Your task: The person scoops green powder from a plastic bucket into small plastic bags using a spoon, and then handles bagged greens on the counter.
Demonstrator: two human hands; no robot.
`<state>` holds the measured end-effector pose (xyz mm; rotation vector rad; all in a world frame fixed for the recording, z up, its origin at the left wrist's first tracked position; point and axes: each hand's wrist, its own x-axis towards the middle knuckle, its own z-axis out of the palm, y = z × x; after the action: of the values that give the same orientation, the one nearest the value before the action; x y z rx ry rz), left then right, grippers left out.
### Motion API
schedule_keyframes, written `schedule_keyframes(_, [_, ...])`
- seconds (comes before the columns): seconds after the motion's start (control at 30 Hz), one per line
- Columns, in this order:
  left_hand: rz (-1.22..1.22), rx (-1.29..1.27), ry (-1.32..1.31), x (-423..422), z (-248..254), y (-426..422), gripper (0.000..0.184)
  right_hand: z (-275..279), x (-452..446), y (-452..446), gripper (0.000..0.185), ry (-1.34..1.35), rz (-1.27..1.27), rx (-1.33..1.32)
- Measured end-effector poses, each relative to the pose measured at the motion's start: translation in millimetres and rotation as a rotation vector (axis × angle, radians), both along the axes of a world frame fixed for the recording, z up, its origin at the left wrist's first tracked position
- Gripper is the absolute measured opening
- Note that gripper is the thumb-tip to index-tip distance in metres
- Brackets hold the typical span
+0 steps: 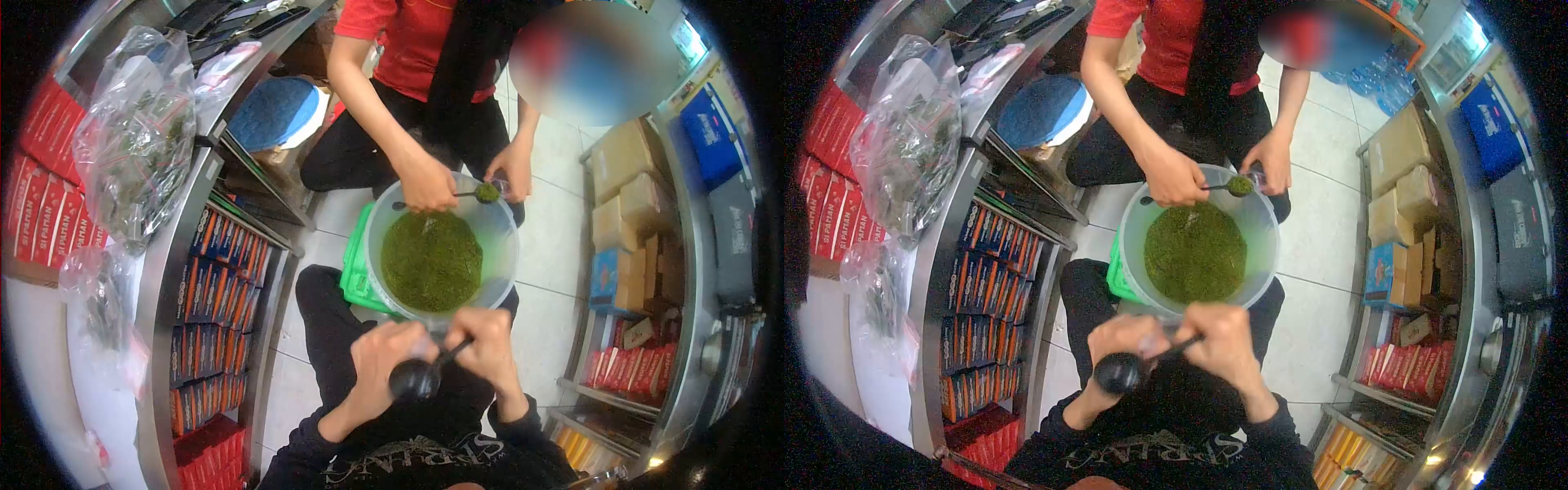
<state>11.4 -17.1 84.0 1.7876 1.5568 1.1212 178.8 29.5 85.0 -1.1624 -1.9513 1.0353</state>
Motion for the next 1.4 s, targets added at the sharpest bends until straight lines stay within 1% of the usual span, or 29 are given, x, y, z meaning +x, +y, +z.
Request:
schedule_keyframes(0.03, [0.163,0.042,0.078,6,3,2,0.020,-3,1,0,0.008,-0.129,-0.139,0.225])
schedule_keyframes(0.07, [0.121,-0.188,0.216,9,6,6,0.017,-8,-5,-2,0.012,-0.166,-0.248,0.183])
schedule_keyframes(0.1, [0.134,-0.103,0.243,12,-18,8,0.016,-13,-8,-5,0.014,-0.160,-0.262,0.031])
schedule_keyframes(0.17, [0.031,0.068,-0.056,28,-37,12,0.014,-18,-12,-7,0.026,-0.297,-0.227,-0.020])
schedule_keyframes(0.2, [-0.045,0.024,-0.011,31,-40,10,0.015,-21,-13,-4,0.036,-0.280,-0.209,0.071])
schedule_keyframes(0.3, [0.010,-0.073,0.112,20,-44,19,0.016,-2,-6,7,0.030,-0.297,-0.398,-0.113])
schedule_keyframes(0.37, [-0.043,-0.050,0.188,10,-41,26,0.027,-21,4,6,0.031,-0.241,-0.358,-0.159])
schedule_keyframes(0.43, [-0.029,-0.054,-0.129,0,-46,36,0.043,-26,15,7,0.034,0.220,-0.189,-0.577])
schedule_keyframes(0.47, [-0.054,-0.130,-0.321,-7,-60,36,0.055,-25,19,7,0.037,0.289,-0.138,-0.746])
schedule_keyframes(0.5, [-0.055,-0.131,-0.321,-10,-57,36,0.055,-26,19,6,0.037,0.290,-0.140,-0.747])
schedule_keyframes(0.57, [-0.148,-1.059,-0.901,-15,-49,37,0.071,-28,19,5,0.043,0.600,-0.055,-0.826])
schedule_keyframes(0.6, [-0.128,-0.950,-0.854,-12,-49,38,0.082,-29,20,5,0.051,0.650,-0.113,-0.821])
schedule_keyframes(0.63, [-0.126,-0.962,-0.857,-7,-47,36,0.082,-32,19,4,0.051,0.647,-0.119,-0.831])
schedule_keyframes(0.7, [0.008,-0.260,-0.235,8,-35,34,0.084,-39,18,8,0.056,0.543,-0.203,-0.722])
schedule_keyframes(0.73, [-0.142,-0.198,-0.029,15,-20,34,0.089,-33,11,9,0.054,0.513,-0.184,-0.723])
schedule_keyframes(0.77, [-0.221,-0.310,-0.122,24,-22,26,0.084,-44,10,5,0.054,0.418,-0.174,-0.701])
schedule_keyframes(0.83, [-0.208,-0.188,-0.134,15,-45,22,0.076,-30,9,15,0.047,0.152,0.088,-0.497])
schedule_keyframes(0.9, [-0.043,-0.305,-0.272,-22,-51,19,0.068,-32,30,34,0.038,0.000,-0.037,-0.568])
schedule_keyframes(0.93, [0.125,-0.535,-0.543,-36,-40,19,0.065,-43,39,47,0.031,-0.237,-0.166,-0.418])
schedule_keyframes(0.97, [0.102,-0.340,-0.655,-50,-63,15,0.066,-69,35,60,0.027,-0.559,-0.250,-0.247])
schedule_keyframes(1.0, [0.134,-0.373,-0.665,-56,-62,15,0.067,-100,24,72,0.024,-0.873,-0.330,-0.067])
schedule_keyframes(1.03, [0.160,-0.399,-0.669,-60,-60,17,0.068,-119,3,88,0.018,-1.010,-0.196,-0.245])
schedule_keyframes(1.07, [0.156,-0.395,-0.663,-62,-60,18,0.068,-156,-8,97,0.020,-1.104,0.097,-0.258])
schedule_keyframes(1.1, [0.158,-0.383,-0.651,-62,-63,18,0.067,-187,-8,104,0.021,-1.051,0.599,-0.187])
schedule_keyframes(1.13, [0.164,-0.376,-0.641,-62,-64,17,0.066,-242,-6,106,0.026,-0.796,0.748,-0.101])
schedule_keyframes(1.23, [0.276,-0.317,-0.737,-71,-51,14,0.065,-270,6,113,0.030,-0.953,0.768,0.130])
schedule_keyframes(1.27, [0.319,-0.295,-0.662,-79,-54,12,0.066,-273,16,114,0.030,-0.957,0.775,0.130])
schedule_keyframes(1.33, [0.359,-0.290,-0.663,-91,-59,8,0.067,-256,29,114,0.023,-1.378,1.010,-0.036])
schedule_keyframes(1.4, [0.382,-0.288,-0.650,-91,-58,10,0.067,-242,42,119,0.023,-1.381,0.967,-0.088])
